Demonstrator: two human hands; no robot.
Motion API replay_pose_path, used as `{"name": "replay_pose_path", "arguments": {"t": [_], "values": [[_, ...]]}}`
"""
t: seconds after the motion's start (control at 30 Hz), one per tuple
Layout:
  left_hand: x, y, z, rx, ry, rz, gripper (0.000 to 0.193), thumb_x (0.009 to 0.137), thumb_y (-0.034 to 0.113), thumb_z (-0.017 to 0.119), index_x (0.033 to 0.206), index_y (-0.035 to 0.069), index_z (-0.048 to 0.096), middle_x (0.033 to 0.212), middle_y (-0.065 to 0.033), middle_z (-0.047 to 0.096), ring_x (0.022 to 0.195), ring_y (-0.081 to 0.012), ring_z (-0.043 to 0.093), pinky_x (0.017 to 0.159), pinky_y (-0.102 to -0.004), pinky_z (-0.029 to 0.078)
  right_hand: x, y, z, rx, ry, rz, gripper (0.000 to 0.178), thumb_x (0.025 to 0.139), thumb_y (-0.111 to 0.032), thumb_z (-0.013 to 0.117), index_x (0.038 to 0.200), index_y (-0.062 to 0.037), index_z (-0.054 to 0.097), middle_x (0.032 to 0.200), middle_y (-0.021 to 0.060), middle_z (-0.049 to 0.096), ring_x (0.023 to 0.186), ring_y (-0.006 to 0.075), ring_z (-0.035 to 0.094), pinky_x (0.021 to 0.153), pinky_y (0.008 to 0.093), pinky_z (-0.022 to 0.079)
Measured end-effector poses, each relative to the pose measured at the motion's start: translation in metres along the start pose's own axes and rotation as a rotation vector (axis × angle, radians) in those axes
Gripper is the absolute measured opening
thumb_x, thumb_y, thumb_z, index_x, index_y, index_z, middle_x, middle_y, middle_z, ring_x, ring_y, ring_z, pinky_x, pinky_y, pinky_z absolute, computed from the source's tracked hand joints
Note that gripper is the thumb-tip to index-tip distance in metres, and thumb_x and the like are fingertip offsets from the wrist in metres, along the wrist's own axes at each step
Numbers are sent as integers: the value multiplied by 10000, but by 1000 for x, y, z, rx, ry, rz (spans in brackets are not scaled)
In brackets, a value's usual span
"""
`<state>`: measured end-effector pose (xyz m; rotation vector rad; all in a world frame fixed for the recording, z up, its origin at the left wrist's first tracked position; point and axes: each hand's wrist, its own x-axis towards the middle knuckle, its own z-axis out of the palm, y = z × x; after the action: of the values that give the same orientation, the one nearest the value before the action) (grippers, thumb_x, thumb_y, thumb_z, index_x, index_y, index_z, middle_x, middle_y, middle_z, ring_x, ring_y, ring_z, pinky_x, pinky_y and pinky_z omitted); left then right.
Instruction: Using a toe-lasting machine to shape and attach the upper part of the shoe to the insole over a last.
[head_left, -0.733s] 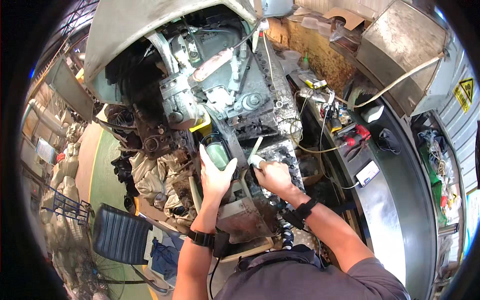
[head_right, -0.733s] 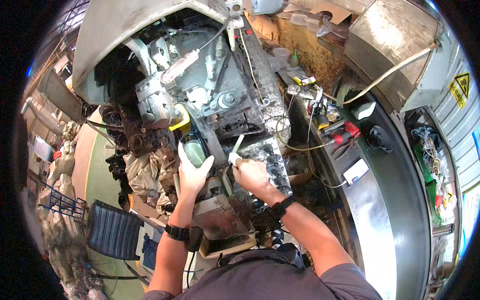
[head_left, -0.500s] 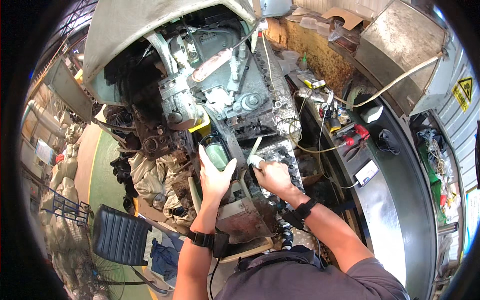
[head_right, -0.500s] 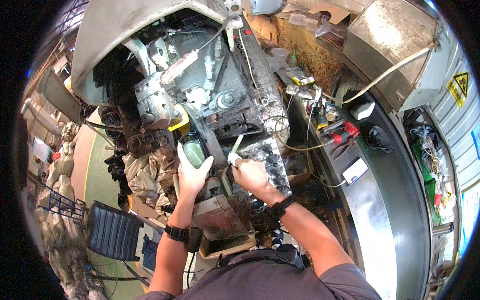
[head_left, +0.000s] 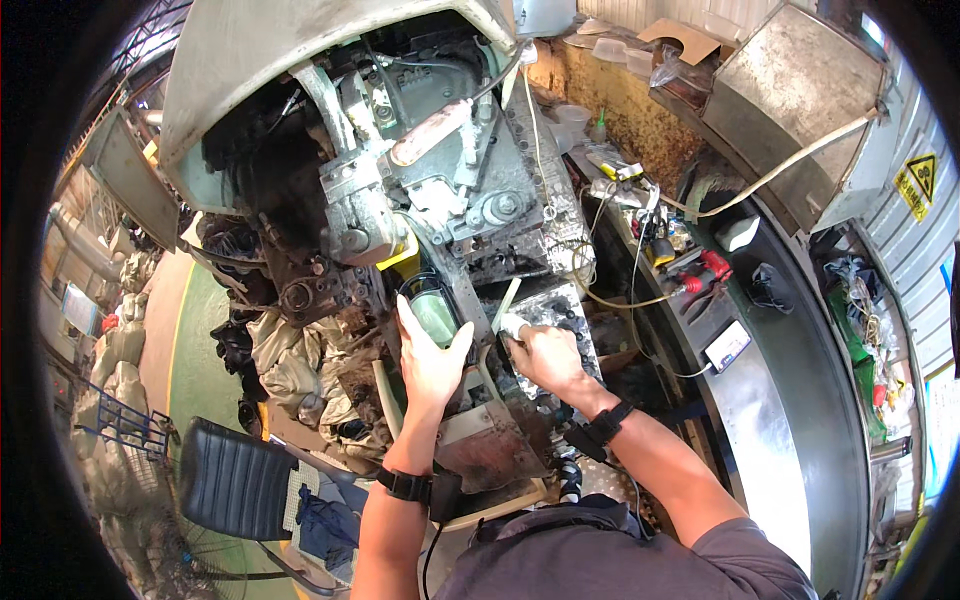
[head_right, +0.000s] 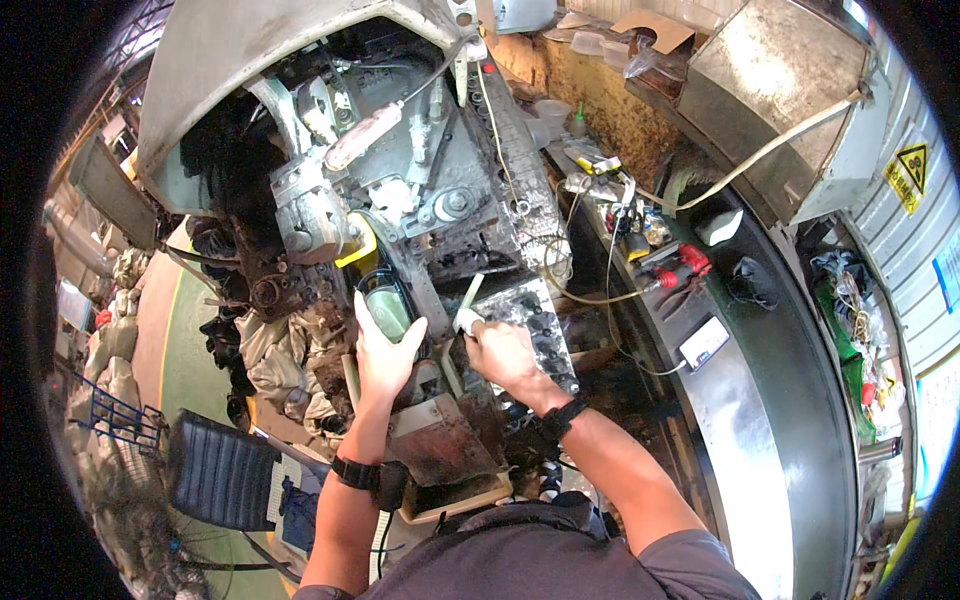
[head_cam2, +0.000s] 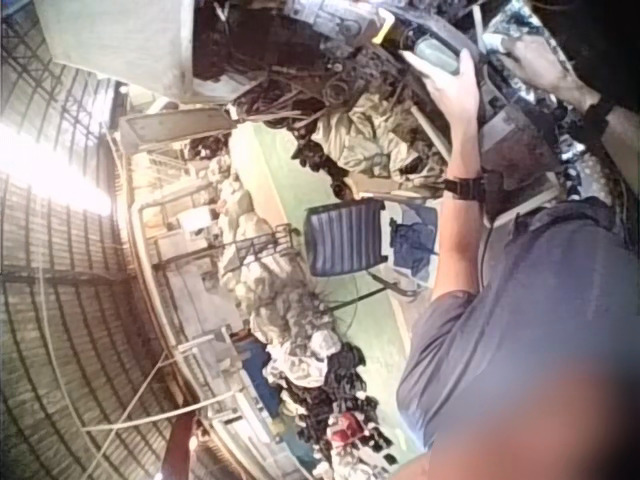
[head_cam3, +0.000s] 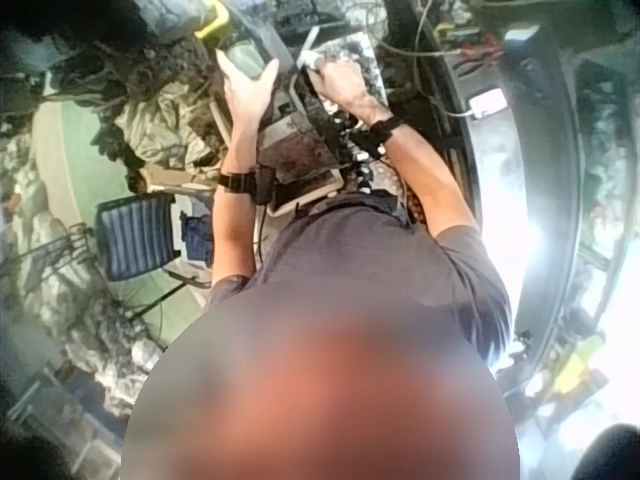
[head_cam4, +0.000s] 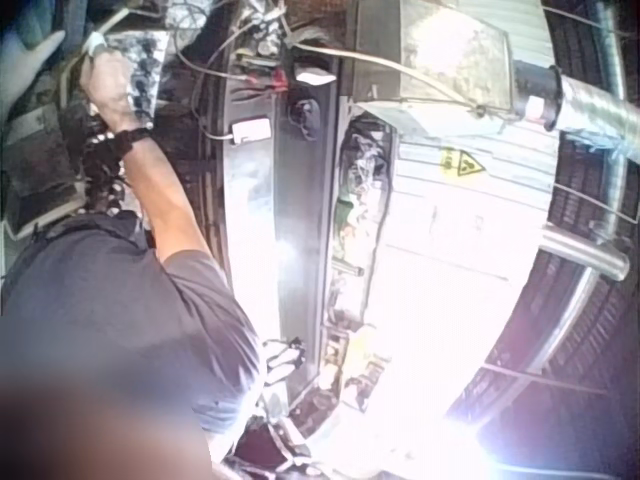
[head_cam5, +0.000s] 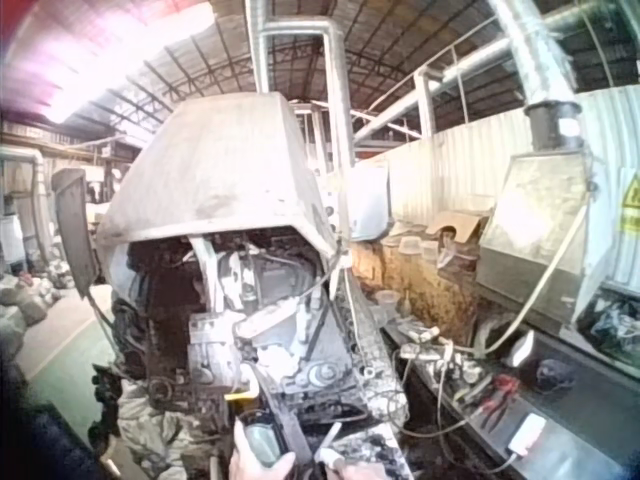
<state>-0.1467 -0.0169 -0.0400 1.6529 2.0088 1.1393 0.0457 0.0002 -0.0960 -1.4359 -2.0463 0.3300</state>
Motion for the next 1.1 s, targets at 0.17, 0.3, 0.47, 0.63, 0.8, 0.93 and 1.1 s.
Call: {"name": "replay_pose_path", "arguments": {"t": [0.17,0.3,0.47,0.63,0.8,0.93,1.1], "values": [[-1,-1,-1,-20,-1,13,1081,805,361,810,1570,-22,150,1488,-347,415,1318,-488,486,1102,-479,416,0,-2,-1,-25,-17,12,226,923,-234,623,843,-35,694,761,196,708,714,383,704,704,478,559],[-1,-1,-3,-13,-10,11,1077,809,362,806,1569,-26,150,1488,-346,414,1315,-494,486,1102,-485,415,0,-6,-3,-41,-43,47,235,927,-241,627,860,-28,700,771,202,708,714,389,702,703,475,563],[1,-8,-10,-23,0,80,1069,818,355,799,1571,-30,145,1492,-354,407,1321,-505,479,1103,-494,415,3,-12,-5,-33,-22,48,255,926,-264,639,874,-24,710,774,209,705,707,392,700,694,480,565],[3,-30,-25,-337,-189,52,951,865,311,767,1576,15,209,1261,-315,613,1117,-427,642,979,-459,503,13,-13,-1,-70,-29,74,366,939,-374,648,861,-24,720,721,202,691,700,405,695,692,491,558],[10,-65,-32,-562,-210,8,684,970,338,678,1499,10,395,1030,-199,716,873,-234,707,791,-361,561,38,-106,-18,280,-189,55,552,894,-424,747,1154,46,622,872,262,700,835,419,709,740,481,556],[10,-71,-32,-787,-239,-67,556,1031,333,605,1442,-20,478,1341,-250,618,1261,-285,603,1059,-360,466,37,-111,15,95,-104,-68,889,747,-344,864,1378,72,395,1134,311,623,1050,472,638,903,486,536],[-2,-77,-41,-865,-177,-147,383,1016,156,636,1348,-25,572,1252,-107,666,1170,-155,614,1025,-291,465,38,-109,29,99,-38,-24,822,715,-271,869,1319,93,446,1170,312,592,1115,445,602,969,470,496]]}}
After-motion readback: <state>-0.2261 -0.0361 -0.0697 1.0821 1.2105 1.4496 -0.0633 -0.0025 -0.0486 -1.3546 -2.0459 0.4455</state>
